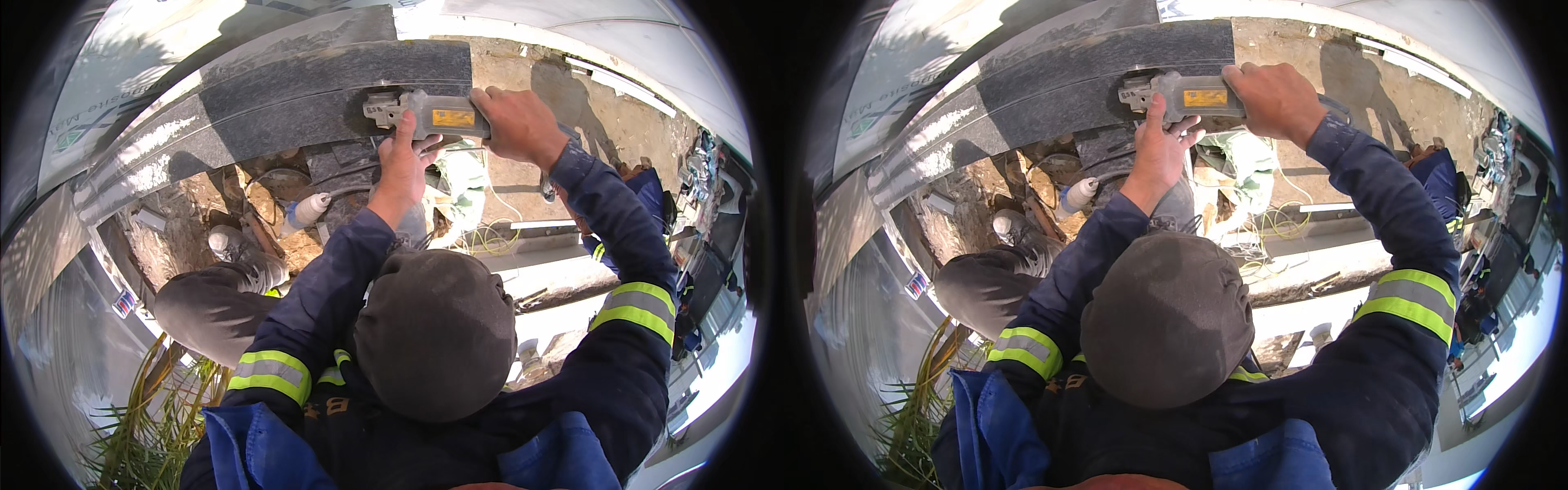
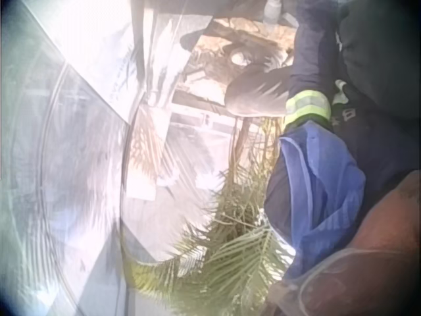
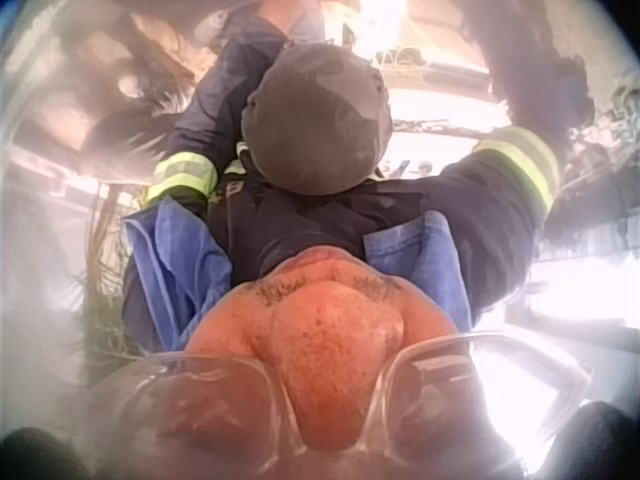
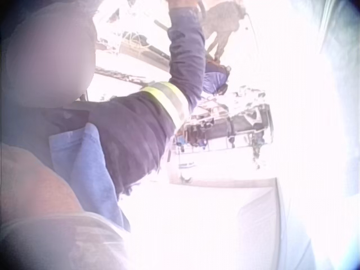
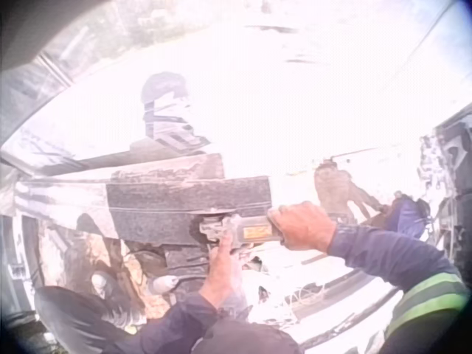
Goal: The person uses an angle grinder to cut a dark stone slab on a construction site. They guide the tool along the slab's edge, creating a cut line while another worker is visible nearby.
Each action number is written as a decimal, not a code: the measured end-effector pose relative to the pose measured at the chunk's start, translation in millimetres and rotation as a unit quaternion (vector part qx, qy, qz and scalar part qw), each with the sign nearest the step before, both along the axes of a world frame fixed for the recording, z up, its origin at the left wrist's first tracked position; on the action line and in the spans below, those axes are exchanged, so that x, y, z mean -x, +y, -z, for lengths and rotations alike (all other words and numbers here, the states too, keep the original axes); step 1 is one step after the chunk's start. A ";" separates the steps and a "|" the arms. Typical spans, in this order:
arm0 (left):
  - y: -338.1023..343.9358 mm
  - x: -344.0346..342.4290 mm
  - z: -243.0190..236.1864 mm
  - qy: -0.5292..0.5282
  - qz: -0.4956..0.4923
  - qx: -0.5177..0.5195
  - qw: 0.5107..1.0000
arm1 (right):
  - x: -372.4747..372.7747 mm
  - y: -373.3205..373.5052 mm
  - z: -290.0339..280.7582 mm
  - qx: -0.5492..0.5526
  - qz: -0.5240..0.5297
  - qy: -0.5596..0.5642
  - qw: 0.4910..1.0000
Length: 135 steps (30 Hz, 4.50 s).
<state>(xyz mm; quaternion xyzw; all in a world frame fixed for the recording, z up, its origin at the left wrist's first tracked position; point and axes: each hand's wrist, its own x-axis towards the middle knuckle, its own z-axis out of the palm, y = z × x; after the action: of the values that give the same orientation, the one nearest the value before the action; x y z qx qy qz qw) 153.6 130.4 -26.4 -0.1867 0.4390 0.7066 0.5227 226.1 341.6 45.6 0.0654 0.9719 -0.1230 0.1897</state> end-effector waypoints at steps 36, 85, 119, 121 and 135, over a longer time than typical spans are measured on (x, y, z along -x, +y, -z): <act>1.2 3.7 -1.2 0.001 0.007 0.021 1.000 | 6.4 -0.5 0.9 0.008 0.000 -0.008 1.000; -4.0 17.5 -2.5 -0.005 0.034 0.032 0.999 | 16.2 -2.8 14.8 0.023 -0.004 0.007 1.000; 14.3 -3.1 -7.6 -0.019 0.062 -0.014 0.998 | -5.6 17.3 -3.5 -0.008 0.004 -0.005 1.000; 10.9 0.6 -7.2 -0.010 0.061 0.006 0.998 | -2.0 14.7 1.4 0.009 0.000 0.010 1.000; 11.7 0.4 -5.8 -0.032 0.058 -0.024 0.998 | -3.3 10.7 -6.9 -0.011 0.008 -0.001 1.000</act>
<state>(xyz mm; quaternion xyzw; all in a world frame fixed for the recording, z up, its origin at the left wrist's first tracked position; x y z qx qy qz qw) 153.2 142.1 -20.6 -0.1711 0.4151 0.6790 0.5808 229.4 352.2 52.6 0.0758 0.9725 -0.1135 0.1889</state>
